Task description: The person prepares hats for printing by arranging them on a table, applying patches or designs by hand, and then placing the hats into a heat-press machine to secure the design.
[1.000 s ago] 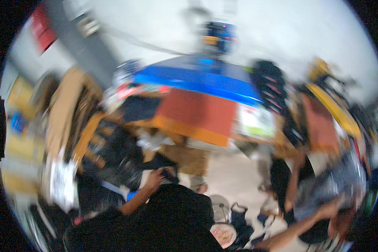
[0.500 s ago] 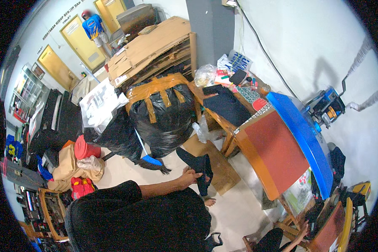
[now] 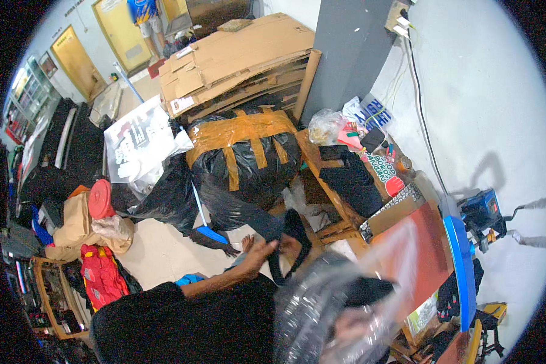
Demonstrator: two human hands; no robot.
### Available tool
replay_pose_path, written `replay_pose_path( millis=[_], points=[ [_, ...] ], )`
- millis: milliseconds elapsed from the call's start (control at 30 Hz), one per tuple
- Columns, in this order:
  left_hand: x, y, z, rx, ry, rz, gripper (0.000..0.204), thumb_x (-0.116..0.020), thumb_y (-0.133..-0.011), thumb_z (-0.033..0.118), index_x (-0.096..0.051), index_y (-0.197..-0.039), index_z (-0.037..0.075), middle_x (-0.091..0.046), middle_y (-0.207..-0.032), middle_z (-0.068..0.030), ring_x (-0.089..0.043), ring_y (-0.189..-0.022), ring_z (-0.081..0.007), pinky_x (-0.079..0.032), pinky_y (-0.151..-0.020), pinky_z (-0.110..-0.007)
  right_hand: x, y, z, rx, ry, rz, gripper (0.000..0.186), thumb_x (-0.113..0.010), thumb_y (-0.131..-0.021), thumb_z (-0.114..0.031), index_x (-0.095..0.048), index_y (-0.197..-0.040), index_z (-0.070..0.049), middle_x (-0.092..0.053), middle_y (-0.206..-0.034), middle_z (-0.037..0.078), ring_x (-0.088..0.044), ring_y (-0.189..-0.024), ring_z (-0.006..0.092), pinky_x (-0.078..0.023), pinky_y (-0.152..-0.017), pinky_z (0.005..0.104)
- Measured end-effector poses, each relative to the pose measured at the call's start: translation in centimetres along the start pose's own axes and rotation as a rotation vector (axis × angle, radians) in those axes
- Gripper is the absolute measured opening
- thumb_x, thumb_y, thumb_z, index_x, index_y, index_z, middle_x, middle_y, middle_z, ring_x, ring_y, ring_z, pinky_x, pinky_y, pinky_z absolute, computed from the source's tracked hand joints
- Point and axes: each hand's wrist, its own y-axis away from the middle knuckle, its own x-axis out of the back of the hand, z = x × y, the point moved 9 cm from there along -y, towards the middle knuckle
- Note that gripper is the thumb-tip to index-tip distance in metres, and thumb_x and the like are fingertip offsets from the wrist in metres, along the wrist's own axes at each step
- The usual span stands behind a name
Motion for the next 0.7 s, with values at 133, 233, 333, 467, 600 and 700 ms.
replay_pose_path(
  millis=[133, 233, 333, 467, 600, 700],
  points=[
    [4.6, 1.0, 18.1, -0.308, 0.265, 0.039, 0.044, -0.039, -0.107, 0.029, -0.049, -0.138, -0.001, -0.061, -0.13, -0.0122, -0.055, -0.122, -0.021, -0.038, -0.109, -0.038, -13.3, -5.4, -2.7, -0.017, -0.076, -0.241, 0.069, -0.066, -0.089, -0.052, -0.056, -0.135, -0.001, -0.062, -0.125, 0.022, -0.059, -0.116, 0.0301, -0.043, -0.101, 0.0391],
    [8.9, -0.8, 20.9, -0.265, 0.383, 0.172, 0.049, -0.035, -0.106, 0.044, -0.052, -0.129, 0.004, -0.063, -0.113, -0.0087, -0.059, -0.103, -0.0165, -0.046, -0.092, -0.036, -21.4, -8.6, -4.3, -0.029, -0.138, -0.357, 0.07, -0.066, -0.089, -0.052, -0.055, -0.135, -0.001, -0.062, -0.125, 0.023, -0.059, -0.117, 0.0301, -0.042, -0.101, 0.0392],
    [15.4, -5.6, 15.1, -0.148, 0.721, 0.016, 0.059, -0.032, -0.102, 0.06, -0.06, -0.113, 0.01, -0.063, -0.091, -0.0037, -0.061, -0.08, -0.0119, -0.053, -0.071, -0.034, -28.5, -11.0, -5.5, -0.058, -0.203, -0.456, 0.07, -0.066, -0.09, -0.053, -0.055, -0.135, 0.0, -0.062, -0.126, 0.023, -0.059, -0.117, 0.0301, -0.042, -0.101, 0.0393],
    [21.1, -6.1, 19.1, -0.148, 0.515, 0.389, 0.059, -0.038, -0.099, 0.064, -0.064, -0.104, 0.012, -0.059, -0.084, -0.0025, -0.057, -0.076, -0.0138, -0.051, -0.069, -0.032, -36.5, -15.2, -5.9, -0.084, -0.267, -0.511, 0.071, -0.065, -0.09, -0.053, -0.055, -0.135, 0.0, -0.061, -0.126, 0.023, -0.058, -0.118, 0.0301, -0.042, -0.101, 0.0394],
    [24.9, -6.8, 33.8, -0.552, -0.243, 0.727, 0.053, -0.044, -0.102, 0.051, -0.059, -0.116, 0.002, -0.062, -0.101, -0.0096, -0.059, -0.094, -0.0192, -0.05, -0.086, -0.034, -43.3, -19.3, -6.0, -0.118, -0.343, -0.526, 0.071, -0.065, -0.09, -0.053, -0.054, -0.135, 0.001, -0.061, -0.127, 0.023, -0.058, -0.119, 0.0302, -0.042, -0.102, 0.0395],
    [25.3, -13.0, 41.3, -0.609, -0.696, 0.681, 0.048, -0.047, -0.104, 0.037, -0.05, -0.126, -0.005, -0.063, -0.108, -0.0198, -0.06, -0.105, -0.0281, -0.037, -0.108, -0.039, -46.0, -24.3, -4.8, -0.128, -0.356, -0.467, 0.072, -0.065, -0.09, -0.053, -0.054, -0.135, 0.001, -0.06, -0.127, 0.023, -0.057, -0.119, 0.0302, -0.042, -0.102, 0.0396]
  ],
)
